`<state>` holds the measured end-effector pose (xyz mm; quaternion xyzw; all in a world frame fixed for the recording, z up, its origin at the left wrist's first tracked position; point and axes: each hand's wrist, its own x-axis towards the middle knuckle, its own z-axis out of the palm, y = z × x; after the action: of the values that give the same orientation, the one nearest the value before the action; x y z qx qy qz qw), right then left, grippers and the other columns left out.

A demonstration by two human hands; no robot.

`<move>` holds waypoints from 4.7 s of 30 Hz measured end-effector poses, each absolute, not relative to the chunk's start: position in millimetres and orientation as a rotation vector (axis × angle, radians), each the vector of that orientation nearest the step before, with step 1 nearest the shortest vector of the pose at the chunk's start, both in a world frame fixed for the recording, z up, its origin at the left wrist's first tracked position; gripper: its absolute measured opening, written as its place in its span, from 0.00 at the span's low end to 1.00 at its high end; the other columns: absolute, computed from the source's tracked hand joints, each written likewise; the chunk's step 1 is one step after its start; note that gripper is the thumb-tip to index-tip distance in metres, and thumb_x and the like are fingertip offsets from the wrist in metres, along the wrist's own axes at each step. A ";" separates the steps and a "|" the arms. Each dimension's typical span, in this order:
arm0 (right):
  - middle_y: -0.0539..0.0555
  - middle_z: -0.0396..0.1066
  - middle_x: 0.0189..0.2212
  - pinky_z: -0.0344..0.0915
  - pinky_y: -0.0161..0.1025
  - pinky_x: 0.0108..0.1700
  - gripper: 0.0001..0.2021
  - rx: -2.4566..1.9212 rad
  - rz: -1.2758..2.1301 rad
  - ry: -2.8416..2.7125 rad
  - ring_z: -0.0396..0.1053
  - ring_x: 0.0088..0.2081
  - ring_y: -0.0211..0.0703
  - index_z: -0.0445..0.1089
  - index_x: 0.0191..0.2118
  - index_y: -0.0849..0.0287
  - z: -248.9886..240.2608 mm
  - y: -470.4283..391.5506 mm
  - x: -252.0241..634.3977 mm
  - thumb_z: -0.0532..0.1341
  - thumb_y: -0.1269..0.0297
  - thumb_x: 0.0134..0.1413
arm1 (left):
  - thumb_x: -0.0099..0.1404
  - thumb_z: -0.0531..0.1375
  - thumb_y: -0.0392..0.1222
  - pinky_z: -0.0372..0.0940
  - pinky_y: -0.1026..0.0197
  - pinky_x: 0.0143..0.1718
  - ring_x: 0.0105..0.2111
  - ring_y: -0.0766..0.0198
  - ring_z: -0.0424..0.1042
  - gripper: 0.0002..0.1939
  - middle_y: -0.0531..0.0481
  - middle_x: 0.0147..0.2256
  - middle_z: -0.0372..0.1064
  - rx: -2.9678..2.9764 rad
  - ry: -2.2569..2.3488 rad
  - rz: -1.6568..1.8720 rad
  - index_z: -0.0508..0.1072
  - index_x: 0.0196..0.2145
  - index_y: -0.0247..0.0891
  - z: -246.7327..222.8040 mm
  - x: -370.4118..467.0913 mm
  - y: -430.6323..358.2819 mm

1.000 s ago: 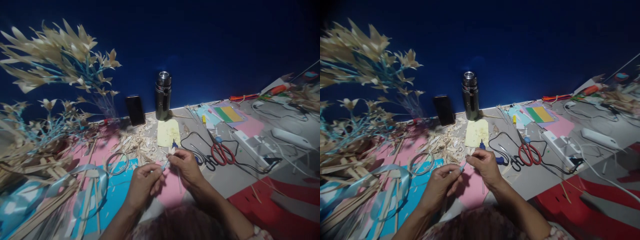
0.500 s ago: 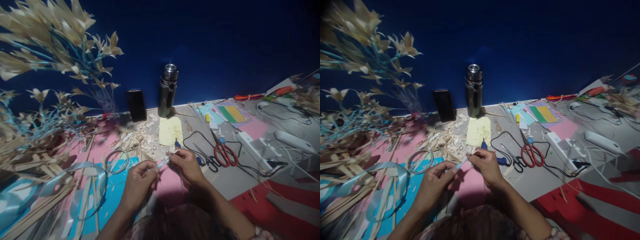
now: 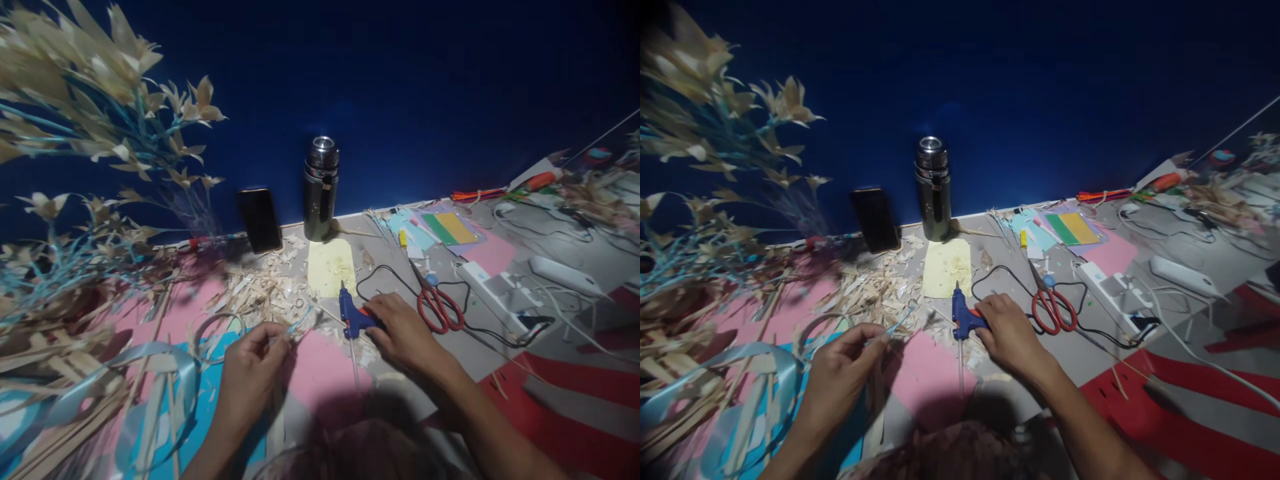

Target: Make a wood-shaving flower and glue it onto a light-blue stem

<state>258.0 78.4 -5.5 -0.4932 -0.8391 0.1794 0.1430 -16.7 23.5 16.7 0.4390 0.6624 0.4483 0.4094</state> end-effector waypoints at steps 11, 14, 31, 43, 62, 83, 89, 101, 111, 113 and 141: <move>0.65 0.67 0.53 0.61 0.56 0.54 0.16 -1.376 0.354 -2.497 0.62 0.53 0.61 0.69 0.52 0.61 -15.4 82.6 251.4 0.61 0.72 0.58 | 0.59 0.59 0.47 0.59 0.61 0.26 0.22 0.61 0.65 0.10 0.53 0.20 0.68 1.331 1.883 1.116 0.74 0.25 0.40 15.9 -7.1 35.2; 0.65 0.66 0.55 0.59 0.57 0.57 0.17 -1.240 0.465 -2.312 0.62 0.56 0.59 0.64 0.56 0.60 -15.7 85.0 269.1 0.57 0.70 0.62 | 0.60 0.57 0.47 0.58 0.60 0.26 0.22 0.61 0.65 0.11 0.53 0.21 0.69 1.380 1.917 1.132 0.74 0.27 0.40 15.5 -5.5 42.0; 0.55 0.72 0.34 0.64 0.40 0.39 0.10 -0.783 1.077 -2.025 0.67 0.36 0.46 0.70 0.43 0.58 0.4 58.2 236.2 0.55 0.61 0.65 | 0.62 0.59 0.45 0.60 0.61 0.28 0.23 0.60 0.67 0.10 0.53 0.22 0.71 1.419 1.841 1.128 0.76 0.27 0.41 19.9 18.7 55.9; 0.55 0.71 0.32 0.64 0.41 0.38 0.20 -0.714 0.975 -2.048 0.67 0.34 0.46 0.70 0.43 0.58 -7.6 60.5 239.0 0.49 0.49 0.71 | 0.62 0.61 0.48 0.59 0.64 0.24 0.22 0.63 0.66 0.11 0.53 0.21 0.70 1.253 1.718 1.161 0.75 0.27 0.39 19.5 17.1 52.2; 0.54 0.70 0.29 0.63 0.41 0.36 0.21 -0.734 0.965 -2.062 0.65 0.31 0.45 0.71 0.39 0.58 -4.6 63.8 238.4 0.50 0.47 0.69 | 0.55 0.65 0.48 0.55 0.65 0.18 0.17 0.66 0.61 0.11 0.54 0.17 0.66 1.088 1.664 1.218 0.76 0.25 0.37 20.3 15.4 54.5; 0.53 0.67 0.27 0.62 0.40 0.35 0.23 -0.800 0.950 -2.041 0.63 0.29 0.44 0.68 0.33 0.57 -0.7 62.6 238.5 0.51 0.43 0.68 | 0.57 0.64 0.49 0.55 0.65 0.18 0.18 0.66 0.61 0.12 0.53 0.18 0.67 1.104 1.659 1.162 0.75 0.26 0.36 17.0 14.0 53.6; 0.53 0.67 0.26 0.61 0.40 0.33 0.22 -0.772 0.925 -2.067 0.63 0.29 0.44 0.68 0.34 0.57 -4.5 65.6 239.1 0.50 0.44 0.69 | 0.58 0.63 0.48 0.54 0.65 0.19 0.18 0.67 0.60 0.12 0.54 0.18 0.67 1.127 1.678 1.114 0.75 0.26 0.36 16.1 13.9 54.7; 0.59 0.73 0.35 0.61 0.46 0.41 0.14 -0.957 0.650 -2.323 0.67 0.36 0.50 0.71 0.44 0.61 -10.5 75.7 261.8 0.51 0.59 0.69 | 0.56 0.64 0.47 0.51 0.67 0.17 0.16 0.69 0.57 0.11 0.55 0.16 0.64 1.040 1.674 1.184 0.74 0.26 0.35 20.2 12.4 55.9; 0.62 0.72 0.43 0.60 0.49 0.48 0.18 -1.435 0.304 -2.589 0.65 0.45 0.57 0.71 0.53 0.62 -22.2 98.5 282.0 0.62 0.56 0.65 | 0.49 0.73 0.48 0.45 0.72 0.14 0.12 0.77 0.52 0.19 0.54 0.18 0.68 0.589 1.222 1.195 0.71 0.29 0.34 26.5 13.9 53.4; 0.62 0.72 0.45 0.59 0.49 0.50 0.18 -1.389 0.328 -2.576 0.65 0.47 0.56 0.71 0.55 0.62 -23.7 97.4 286.2 0.62 0.58 0.64 | 0.49 0.74 0.48 0.45 0.73 0.14 0.13 0.77 0.51 0.19 0.55 0.17 0.67 0.551 1.174 1.199 0.71 0.29 0.34 28.3 12.0 52.1; 0.63 0.55 0.69 0.41 0.70 0.67 0.30 -1.483 0.562 -2.667 0.45 0.71 0.71 0.71 0.61 0.44 -16.3 107.7 291.7 0.72 0.55 0.50 | 0.47 0.76 0.51 0.44 0.73 0.14 0.14 0.77 0.50 0.24 0.55 0.19 0.68 0.530 1.171 1.196 0.68 0.32 0.37 21.1 9.3 45.9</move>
<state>291.7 107.7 -16.3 -0.4779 -0.8593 0.1812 0.0195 9.3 45.9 21.1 0.2323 0.5132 0.5239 0.6389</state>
